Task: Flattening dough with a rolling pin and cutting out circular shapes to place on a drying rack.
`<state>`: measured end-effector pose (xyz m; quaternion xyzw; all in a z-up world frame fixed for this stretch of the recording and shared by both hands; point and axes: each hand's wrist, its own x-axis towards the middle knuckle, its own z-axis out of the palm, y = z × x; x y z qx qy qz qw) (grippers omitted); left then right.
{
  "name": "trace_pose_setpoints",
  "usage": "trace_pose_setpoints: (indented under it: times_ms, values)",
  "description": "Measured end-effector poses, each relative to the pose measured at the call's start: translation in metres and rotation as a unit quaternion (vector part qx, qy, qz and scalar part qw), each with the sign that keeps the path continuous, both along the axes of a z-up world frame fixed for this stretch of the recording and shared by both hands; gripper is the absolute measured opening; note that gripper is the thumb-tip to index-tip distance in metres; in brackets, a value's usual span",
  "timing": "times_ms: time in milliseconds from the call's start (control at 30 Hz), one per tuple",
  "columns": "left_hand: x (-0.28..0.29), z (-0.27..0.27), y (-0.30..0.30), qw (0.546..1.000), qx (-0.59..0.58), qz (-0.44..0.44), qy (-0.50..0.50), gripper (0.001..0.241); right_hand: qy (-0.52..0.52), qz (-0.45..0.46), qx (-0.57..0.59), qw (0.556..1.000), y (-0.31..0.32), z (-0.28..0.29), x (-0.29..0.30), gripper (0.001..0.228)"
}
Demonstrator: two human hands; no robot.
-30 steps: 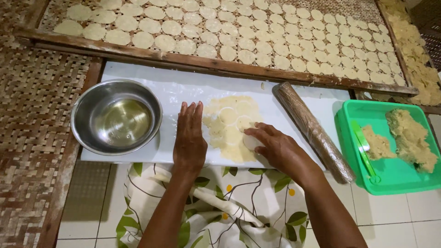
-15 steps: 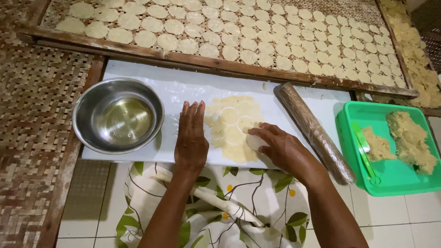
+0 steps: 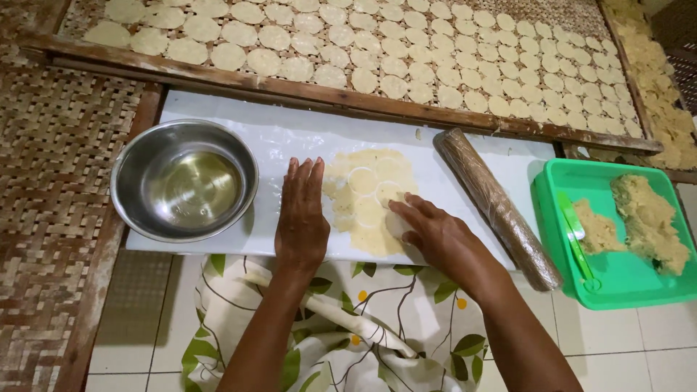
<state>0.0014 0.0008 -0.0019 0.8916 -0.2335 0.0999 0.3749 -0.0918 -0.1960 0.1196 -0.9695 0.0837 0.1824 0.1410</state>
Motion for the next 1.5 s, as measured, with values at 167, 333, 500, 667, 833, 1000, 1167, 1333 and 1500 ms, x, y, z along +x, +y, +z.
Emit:
trace_pose_setpoints:
  times_ms: [167, 333, 500, 667, 833, 1000, 1167, 1333, 1500]
  values:
    - [-0.002, 0.003, 0.000, 1.000, -0.008, -0.004, -0.005, 0.082, 0.003, -0.012, -0.039, 0.999, 0.003, -0.009, -0.005, 0.064]
    - [-0.002, 0.006, 0.001, 1.000, -0.007, -0.010, -0.028, 0.083, -0.046, -0.006, -0.032, 0.998, 0.001, -0.016, -0.009, 0.060]
    - [-0.001, 0.000, 0.000, 1.000, 0.002, -0.005, -0.005, 0.082, -0.066, 0.013, -0.014, 0.998, 0.002, -0.011, -0.007, 0.063]
    - [0.000, 0.003, 0.001, 1.000, 0.014, -0.012, 0.000, 0.084, -0.089, 0.029, 0.001, 0.996, -0.002, -0.011, -0.005, 0.063]
    - [0.000, 0.006, 0.000, 1.000, 0.021, -0.013, 0.005, 0.085, -0.058, -0.011, -0.002, 0.998, 0.001, -0.007, -0.003, 0.055]
    - [-0.001, 0.002, 0.000, 1.000, 0.023, -0.010, -0.006, 0.082, -0.039, -0.019, 0.015, 0.999, 0.003, -0.004, -0.001, 0.053]
    - [0.000, 0.003, 0.000, 0.999, 0.028, -0.009, -0.016, 0.082, -0.012, -0.021, -0.009, 1.000, 0.005, -0.005, -0.001, 0.060]
    - [0.000, 0.002, 0.001, 0.999, 0.019, -0.014, -0.025, 0.082, -0.058, -0.011, 0.014, 0.998, -0.009, -0.015, -0.002, 0.057]
    - [0.002, -0.003, 0.001, 1.000, -0.006, -0.021, -0.020, 0.083, 0.065, -0.215, 0.201, 0.953, -0.044, 0.004, -0.005, 0.059]
